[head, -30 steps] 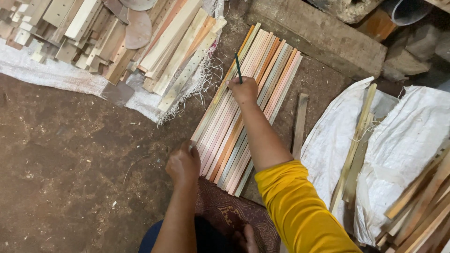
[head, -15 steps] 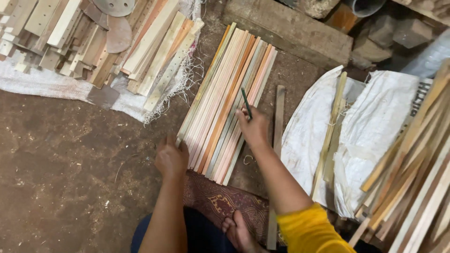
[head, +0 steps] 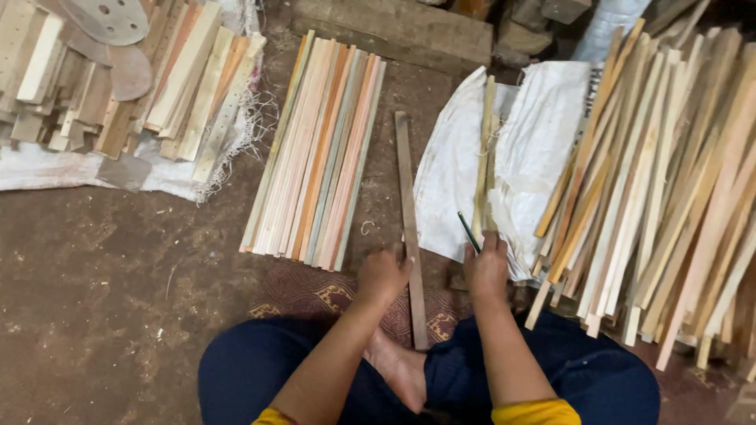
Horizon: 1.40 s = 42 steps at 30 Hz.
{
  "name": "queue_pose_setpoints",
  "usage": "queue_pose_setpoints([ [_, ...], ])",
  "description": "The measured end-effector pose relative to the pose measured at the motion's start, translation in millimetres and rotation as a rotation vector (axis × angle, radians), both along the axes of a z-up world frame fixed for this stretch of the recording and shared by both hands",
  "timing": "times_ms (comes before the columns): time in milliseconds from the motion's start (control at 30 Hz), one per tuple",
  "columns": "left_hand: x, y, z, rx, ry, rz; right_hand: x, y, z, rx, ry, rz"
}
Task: Marking wooden strips with a pen and sorting them into piles on the floor
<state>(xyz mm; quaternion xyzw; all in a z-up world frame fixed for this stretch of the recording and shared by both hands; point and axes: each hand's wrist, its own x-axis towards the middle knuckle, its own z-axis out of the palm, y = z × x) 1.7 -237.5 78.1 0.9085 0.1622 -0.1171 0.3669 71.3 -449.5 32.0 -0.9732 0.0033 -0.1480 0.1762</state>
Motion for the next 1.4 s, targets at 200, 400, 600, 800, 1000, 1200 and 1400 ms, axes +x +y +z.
queue_pose_setpoints([
  [200, 7, -40, -52, -0.048, 0.042, 0.15, 32, -42, -72, -0.089, 0.202, 0.092],
  [400, 11, -36, -74, -0.17, -0.023, 0.235, 19, -47, -64, -0.033, 0.213, 0.131],
  [600, 13, -35, -95, -0.316, -0.426, 0.412, -61, -25, -54, 0.226, 0.441, 0.09],
  [800, 4, -35, -84, -0.306, -0.426, 0.421, -84, -26, -64, 0.65, 0.664, 0.107],
  [1000, -9, -42, -52, -0.465, -0.426, 0.443, -92, -21, -73, 0.269, 0.191, 0.273],
  [1200, -7, -51, -54, -0.337, -0.511, 0.452, -90, -12, -41, 0.19, 0.156, 0.339],
  [1400, -8, -45, -55, -0.242, -0.609, 0.494, -90, -11, -55, 0.35, 0.277, 0.291],
])
